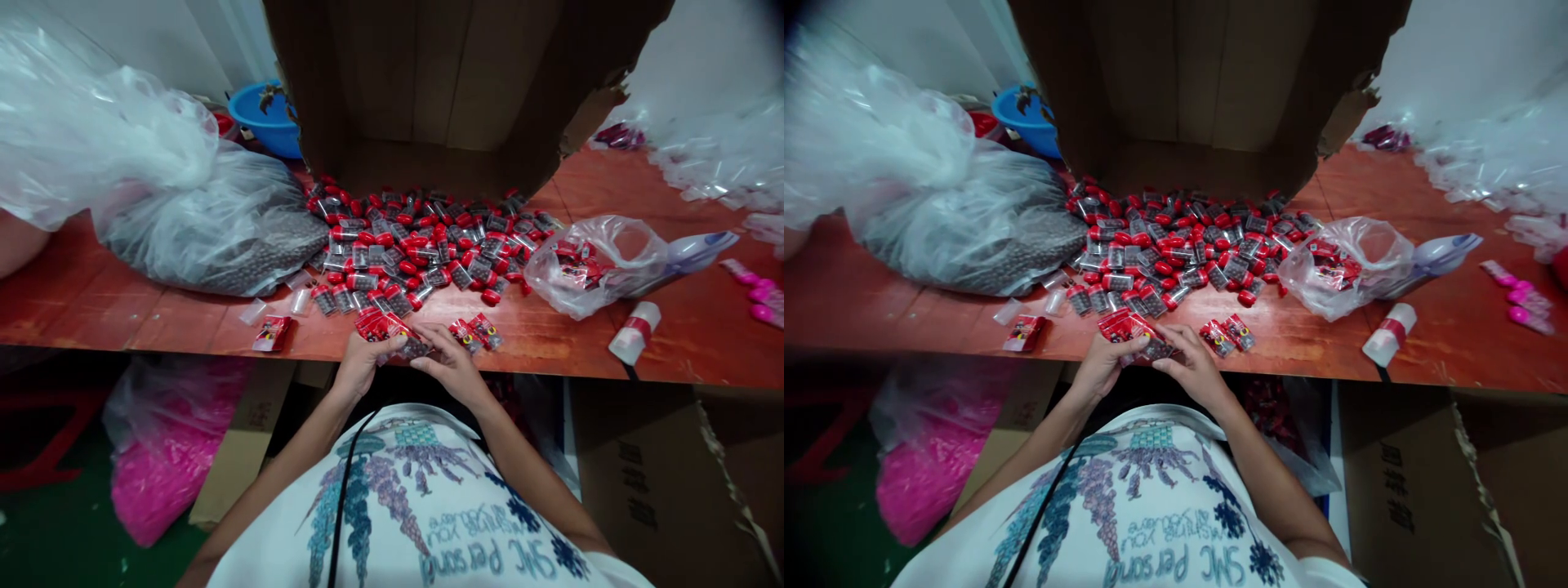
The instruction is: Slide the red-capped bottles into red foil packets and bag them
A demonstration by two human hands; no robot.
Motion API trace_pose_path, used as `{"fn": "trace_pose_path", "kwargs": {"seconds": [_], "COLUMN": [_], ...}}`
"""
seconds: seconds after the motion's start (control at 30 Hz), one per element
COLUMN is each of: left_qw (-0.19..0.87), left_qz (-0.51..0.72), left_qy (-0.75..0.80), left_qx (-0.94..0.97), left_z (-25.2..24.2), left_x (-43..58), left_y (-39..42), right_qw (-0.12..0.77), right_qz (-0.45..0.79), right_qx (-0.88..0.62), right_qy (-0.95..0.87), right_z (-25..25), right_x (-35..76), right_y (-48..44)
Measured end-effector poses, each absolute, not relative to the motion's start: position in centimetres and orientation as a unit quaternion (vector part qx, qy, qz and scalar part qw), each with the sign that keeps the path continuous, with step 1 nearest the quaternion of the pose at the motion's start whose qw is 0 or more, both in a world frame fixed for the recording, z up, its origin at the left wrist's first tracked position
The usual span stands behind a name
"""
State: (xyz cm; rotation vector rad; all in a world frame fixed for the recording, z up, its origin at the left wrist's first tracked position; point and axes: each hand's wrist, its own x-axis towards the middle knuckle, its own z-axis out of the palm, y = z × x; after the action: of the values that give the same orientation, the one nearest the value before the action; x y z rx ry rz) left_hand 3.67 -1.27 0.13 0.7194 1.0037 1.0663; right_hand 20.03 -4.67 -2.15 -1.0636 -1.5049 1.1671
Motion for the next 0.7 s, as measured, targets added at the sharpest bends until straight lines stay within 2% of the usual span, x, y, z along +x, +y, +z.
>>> {"fn": "trace_pose_path", "kwargs": {"seconds": [0.3,0.4,0.53,0.63,0.7], "left_qw": [0.743,0.754,0.751,0.741,0.732], "left_qz": [0.436,0.446,0.45,0.462,0.471], "left_qy": [0.433,0.44,0.455,0.459,0.463], "left_qx": [0.265,0.198,0.162,0.162,0.168], "left_z": [-0.8,-0.8,-0.8,-1.0,-1.3], "left_x": [4.6,4.3,3.9,4.2,4.6], "left_y": [-1.9,-1.6,-1.2,-1.1,-1.1], "right_qw": [0.493,0.51,0.426,0.355,0.362], "right_qz": [0.438,0.369,0.227,0.165,0.113], "right_qx": [-0.508,-0.587,-0.736,-0.773,-0.764], "right_qy": [-0.554,-0.51,-0.474,-0.499,-0.522], "right_z": [-2.4,-3.1,-5.1,-5.2,-4.2], "right_x": [21.2,25.4,32.7,34.5,32.7], "right_y": [-4.5,-4.3,-4.7,-5.2,-5.4]}}
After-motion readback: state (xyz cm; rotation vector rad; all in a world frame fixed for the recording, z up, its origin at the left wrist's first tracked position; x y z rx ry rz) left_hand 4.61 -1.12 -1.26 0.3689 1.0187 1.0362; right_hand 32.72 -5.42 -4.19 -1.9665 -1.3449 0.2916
